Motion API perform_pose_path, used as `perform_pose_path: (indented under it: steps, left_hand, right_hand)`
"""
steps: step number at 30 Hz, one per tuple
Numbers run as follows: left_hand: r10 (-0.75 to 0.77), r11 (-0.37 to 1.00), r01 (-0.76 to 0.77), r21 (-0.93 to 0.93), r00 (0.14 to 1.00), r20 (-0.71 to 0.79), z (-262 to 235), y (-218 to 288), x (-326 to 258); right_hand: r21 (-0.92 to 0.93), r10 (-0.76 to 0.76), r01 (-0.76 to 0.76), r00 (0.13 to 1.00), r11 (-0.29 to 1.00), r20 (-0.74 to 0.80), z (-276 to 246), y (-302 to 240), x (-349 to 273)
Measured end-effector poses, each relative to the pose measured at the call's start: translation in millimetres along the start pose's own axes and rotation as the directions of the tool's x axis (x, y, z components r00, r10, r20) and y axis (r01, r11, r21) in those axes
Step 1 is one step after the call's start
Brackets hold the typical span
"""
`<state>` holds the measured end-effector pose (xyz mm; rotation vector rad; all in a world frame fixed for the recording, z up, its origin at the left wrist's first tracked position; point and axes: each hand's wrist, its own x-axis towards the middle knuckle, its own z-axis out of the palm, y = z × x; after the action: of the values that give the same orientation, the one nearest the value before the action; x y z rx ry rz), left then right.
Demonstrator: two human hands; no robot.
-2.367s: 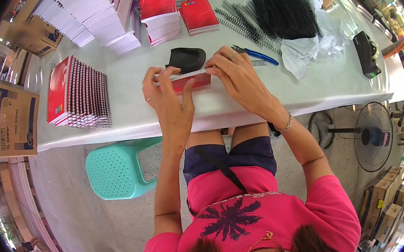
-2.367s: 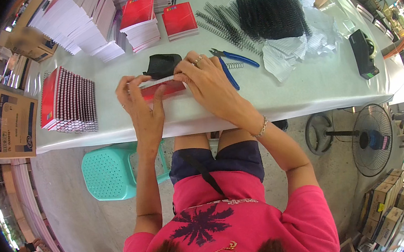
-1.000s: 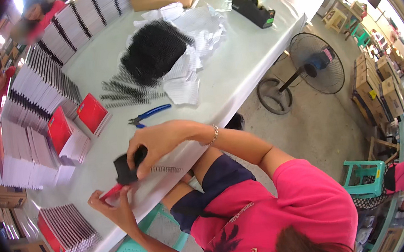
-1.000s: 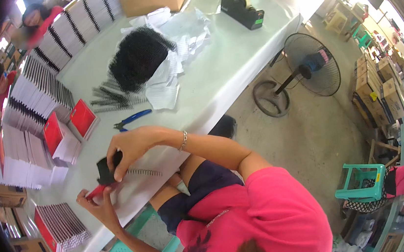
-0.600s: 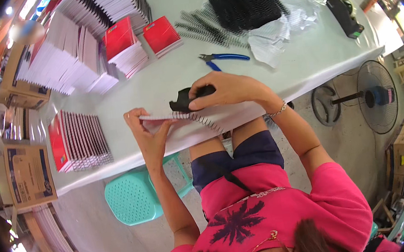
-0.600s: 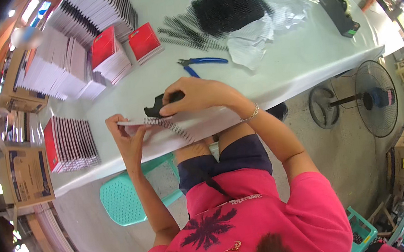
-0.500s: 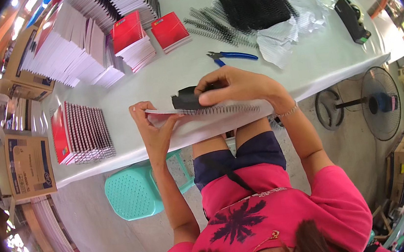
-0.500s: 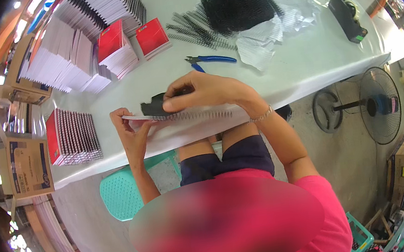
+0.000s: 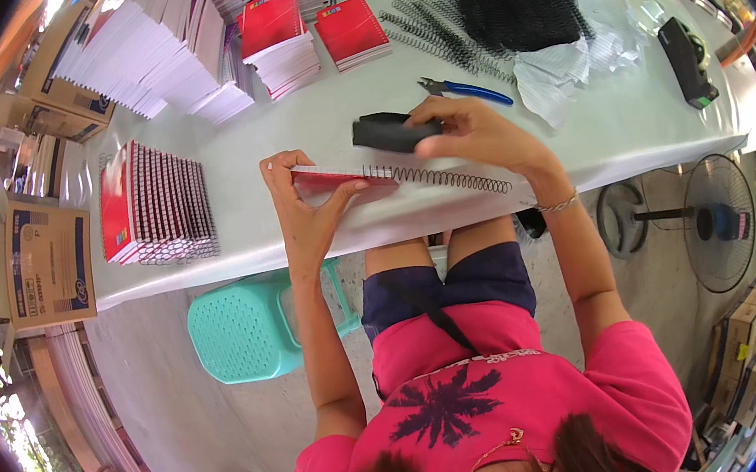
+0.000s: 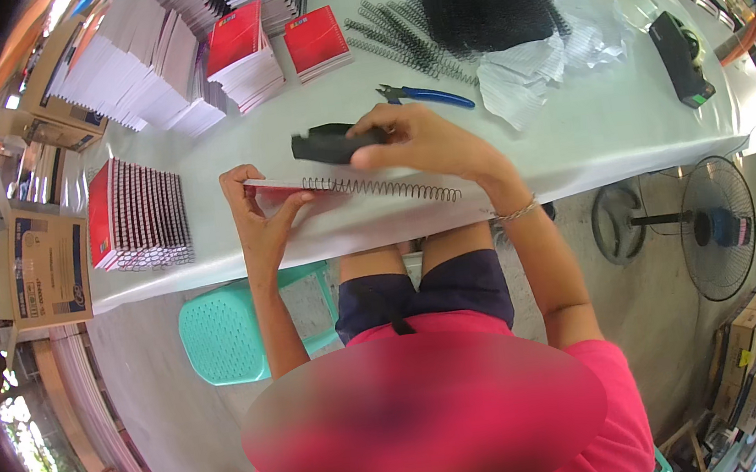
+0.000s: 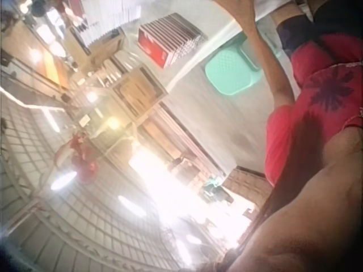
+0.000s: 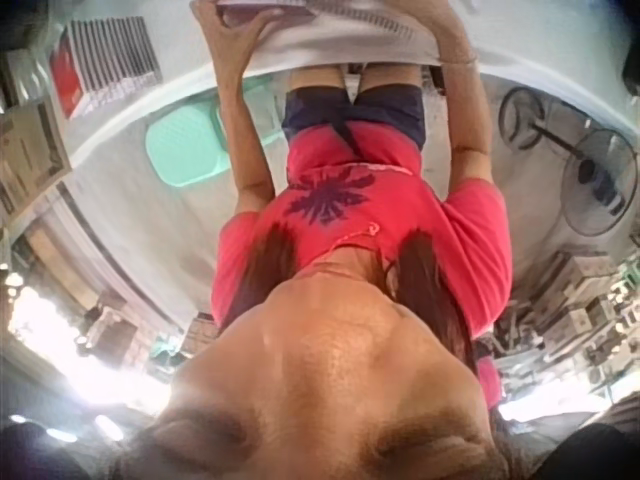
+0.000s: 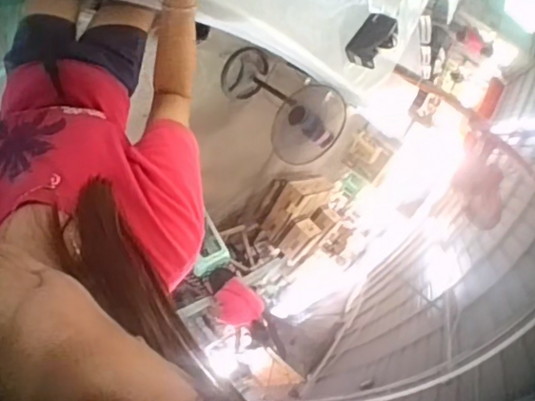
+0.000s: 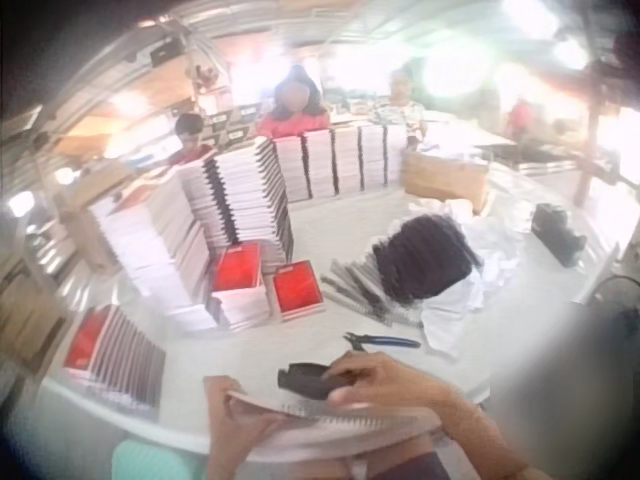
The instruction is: The person binds notebooks by threading a spiral coil through the pre-punched holes of a notebook, then uses pliers to trim and crimp the end of the coil before placing the finished notebook onto a stack.
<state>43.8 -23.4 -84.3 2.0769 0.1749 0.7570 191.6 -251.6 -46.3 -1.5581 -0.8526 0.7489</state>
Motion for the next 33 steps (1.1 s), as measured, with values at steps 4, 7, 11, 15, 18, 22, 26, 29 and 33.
perform_pose_path:
  steps: [4,7,11,15,18,22,26,29,33]
  left_hand:
    - [0.006,1.0,-0.006,0.028,1.0,0.008,3,4,1]
    - [0.006,1.0,-0.006,-0.019,1.0,0.005,0,-6,-2]
    - [-0.005,0.998,0.005,-0.069,1.0,0.007,3,-1,1]
    - [-0.06,0.931,0.057,-0.361,0.998,0.003,5,7,2]
    - [-0.078,0.89,0.088,-0.447,0.996,0.04,3,5,1]
    - [-0.061,0.913,0.092,-0.398,0.994,0.089,3,7,0]
    - [-0.029,0.985,0.039,-0.171,0.998,0.063,7,3,-1]
    - [-0.034,0.977,0.038,-0.211,0.999,0.019,8,0,0]
    - [-0.076,0.957,0.089,-0.277,0.995,0.057,8,0,0]
  right_hand:
    - [0.331,-0.19,0.098,0.948,0.939,0.256,-14,-3,-5]
    - [-0.37,0.05,-0.018,0.996,0.929,0.079,-11,-22,-1]
    - [0.185,0.0,-0.029,0.987,0.982,0.158,-12,-19,-9]
    - [0.022,0.012,-0.014,0.997,1.0,0.082,-4,-15,2]
    - [0.048,0.004,-0.009,0.996,0.999,0.093,-1,-19,-2]
    - [0.182,-0.002,-0.029,0.986,0.983,0.168,0,-30,-3]
    - [-0.578,0.098,-0.078,0.995,0.812,0.003,1,-10,5]
    - [0.165,0.012,-0.036,0.99,0.986,0.142,3,-13,-2]
    - [0.011,0.007,-0.009,0.979,1.0,0.205,0,-20,-6]
